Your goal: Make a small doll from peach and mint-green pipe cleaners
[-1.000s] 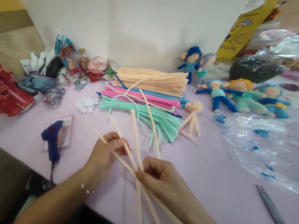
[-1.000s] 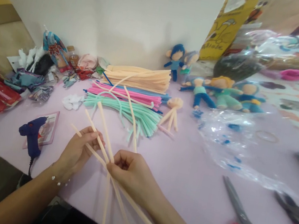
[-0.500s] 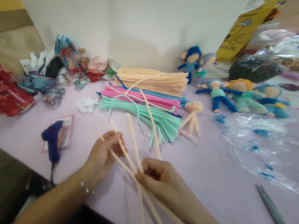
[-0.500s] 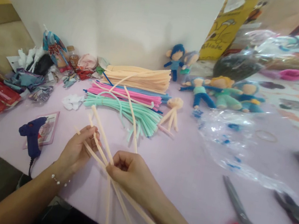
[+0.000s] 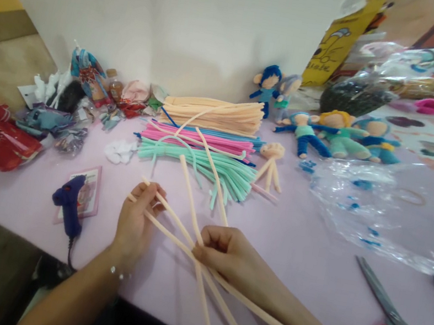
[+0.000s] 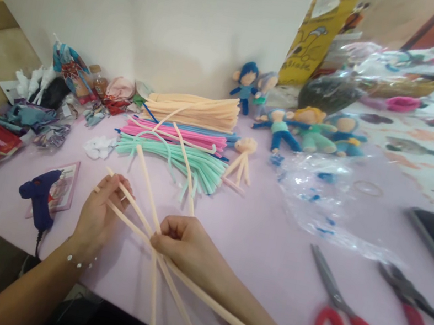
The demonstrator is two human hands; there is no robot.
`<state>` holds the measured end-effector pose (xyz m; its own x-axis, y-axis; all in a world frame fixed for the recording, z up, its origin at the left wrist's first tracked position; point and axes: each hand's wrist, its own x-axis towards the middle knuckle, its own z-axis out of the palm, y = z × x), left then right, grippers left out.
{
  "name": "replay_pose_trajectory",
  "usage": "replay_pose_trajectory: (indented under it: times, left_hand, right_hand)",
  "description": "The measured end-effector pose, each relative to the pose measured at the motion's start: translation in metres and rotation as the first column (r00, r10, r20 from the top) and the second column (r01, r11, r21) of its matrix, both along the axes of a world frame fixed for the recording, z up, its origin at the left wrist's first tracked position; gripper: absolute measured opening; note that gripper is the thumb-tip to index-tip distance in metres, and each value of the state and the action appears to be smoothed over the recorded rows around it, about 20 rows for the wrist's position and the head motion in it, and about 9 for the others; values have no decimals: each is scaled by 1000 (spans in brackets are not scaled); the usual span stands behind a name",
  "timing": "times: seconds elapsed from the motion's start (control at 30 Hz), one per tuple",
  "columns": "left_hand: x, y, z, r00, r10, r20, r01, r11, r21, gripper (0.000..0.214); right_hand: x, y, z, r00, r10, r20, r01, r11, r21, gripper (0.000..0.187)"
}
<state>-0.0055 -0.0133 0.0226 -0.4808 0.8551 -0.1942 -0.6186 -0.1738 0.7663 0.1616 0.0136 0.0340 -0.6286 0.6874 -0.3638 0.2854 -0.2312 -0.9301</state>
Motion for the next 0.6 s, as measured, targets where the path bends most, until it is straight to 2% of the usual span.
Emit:
replay_pose_trajectory:
  times: [0.17,0.27,0.4,0.47,0.53,0.6]
  left_hand:
    - [-2,2,-1,998,55,2,-55,998,22,26]
    - [-1,2,0,1000,1,-11,-1,1000,16,29]
    - [5,-2,0,976,-209,-63,205,977,-62,37]
    - [8,-5,0,916,-376,-137,358,923,-141,31]
    - [10,-8,-1,820,-534,-205,496,843,-208,26]
    - [11,-10,-1,748,-618,-243,573,786,-234,25]
  right_hand:
    - [0,-1,0,999,-26,-18,26,1000,-9,23]
    - [1,-2,0,998,-58,-39,58,998,-5,25]
    - [3,-1,-2,990,-122,-66,124,992,20,31]
    - [4,-1,-2,982,-165,-87,169,985,45,35]
    - [5,-1,-1,974,-195,-115,202,978,56,37]
    - [4,0,0,969,-206,-137,214,976,44,38]
